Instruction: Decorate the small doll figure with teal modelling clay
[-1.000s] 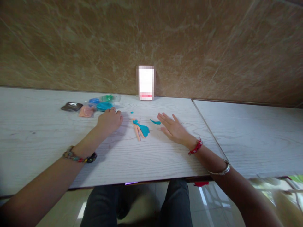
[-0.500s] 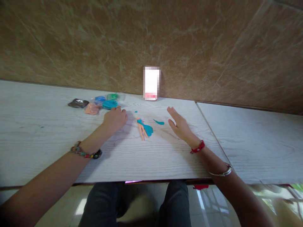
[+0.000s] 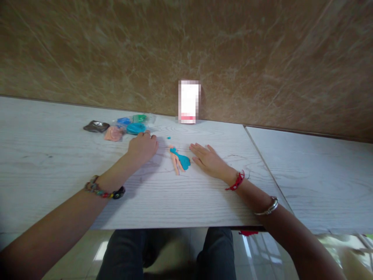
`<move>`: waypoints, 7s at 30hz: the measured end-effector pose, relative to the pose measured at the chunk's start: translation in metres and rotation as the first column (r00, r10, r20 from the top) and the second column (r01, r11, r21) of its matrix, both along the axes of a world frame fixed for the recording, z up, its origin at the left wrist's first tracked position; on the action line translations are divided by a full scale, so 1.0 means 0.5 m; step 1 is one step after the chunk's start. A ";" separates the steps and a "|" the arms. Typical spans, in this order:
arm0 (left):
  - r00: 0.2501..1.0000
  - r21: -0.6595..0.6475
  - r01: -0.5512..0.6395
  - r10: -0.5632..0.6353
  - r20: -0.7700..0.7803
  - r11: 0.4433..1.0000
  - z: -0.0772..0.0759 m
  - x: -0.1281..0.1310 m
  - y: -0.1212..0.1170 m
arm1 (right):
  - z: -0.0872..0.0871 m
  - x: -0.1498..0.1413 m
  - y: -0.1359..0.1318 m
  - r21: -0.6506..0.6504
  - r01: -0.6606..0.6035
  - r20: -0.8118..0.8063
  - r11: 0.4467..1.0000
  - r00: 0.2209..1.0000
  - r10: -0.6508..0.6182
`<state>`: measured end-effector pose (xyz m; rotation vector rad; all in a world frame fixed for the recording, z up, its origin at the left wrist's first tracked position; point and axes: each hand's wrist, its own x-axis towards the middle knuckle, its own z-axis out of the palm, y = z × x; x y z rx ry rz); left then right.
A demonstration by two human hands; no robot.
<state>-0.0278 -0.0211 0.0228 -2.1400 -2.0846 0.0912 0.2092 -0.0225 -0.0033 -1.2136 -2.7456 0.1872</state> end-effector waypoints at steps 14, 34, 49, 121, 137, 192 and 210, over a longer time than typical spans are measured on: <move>1.000 0.013 0.012 -0.012 -0.015 1.000 -0.004 -0.002 0.003 | 0.006 -0.015 0.003 0.047 -0.034 0.019 0.998 0.999 0.034; 0.999 -0.020 0.025 -0.026 -0.027 0.999 0.007 -0.002 -0.003 | -0.004 -0.004 0.013 0.234 -0.022 -0.003 0.972 1.000 0.023; 1.000 -0.003 0.018 -0.018 0.003 1.000 0.002 -0.004 -0.001 | -0.007 -0.010 0.018 0.345 -0.015 -0.013 0.938 1.000 0.020; 0.709 0.230 0.638 -0.677 0.198 0.735 -0.047 0.120 -0.036 | 0.019 0.103 -0.026 0.322 -0.170 0.256 0.932 0.963 0.087; 0.765 0.089 0.578 -0.577 0.285 0.811 -0.037 0.128 -0.041 | 0.005 0.100 -0.023 0.277 -0.146 0.022 0.950 0.989 0.146; 0.702 0.148 0.670 -0.686 0.190 0.727 -0.040 0.128 -0.041 | -0.002 0.116 -0.035 0.362 -0.135 -0.211 0.922 0.952 0.222; 0.696 0.120 0.671 -0.678 0.238 0.731 -0.043 0.130 -0.041 | -0.002 0.112 -0.032 0.309 -0.105 -0.121 0.945 0.981 0.149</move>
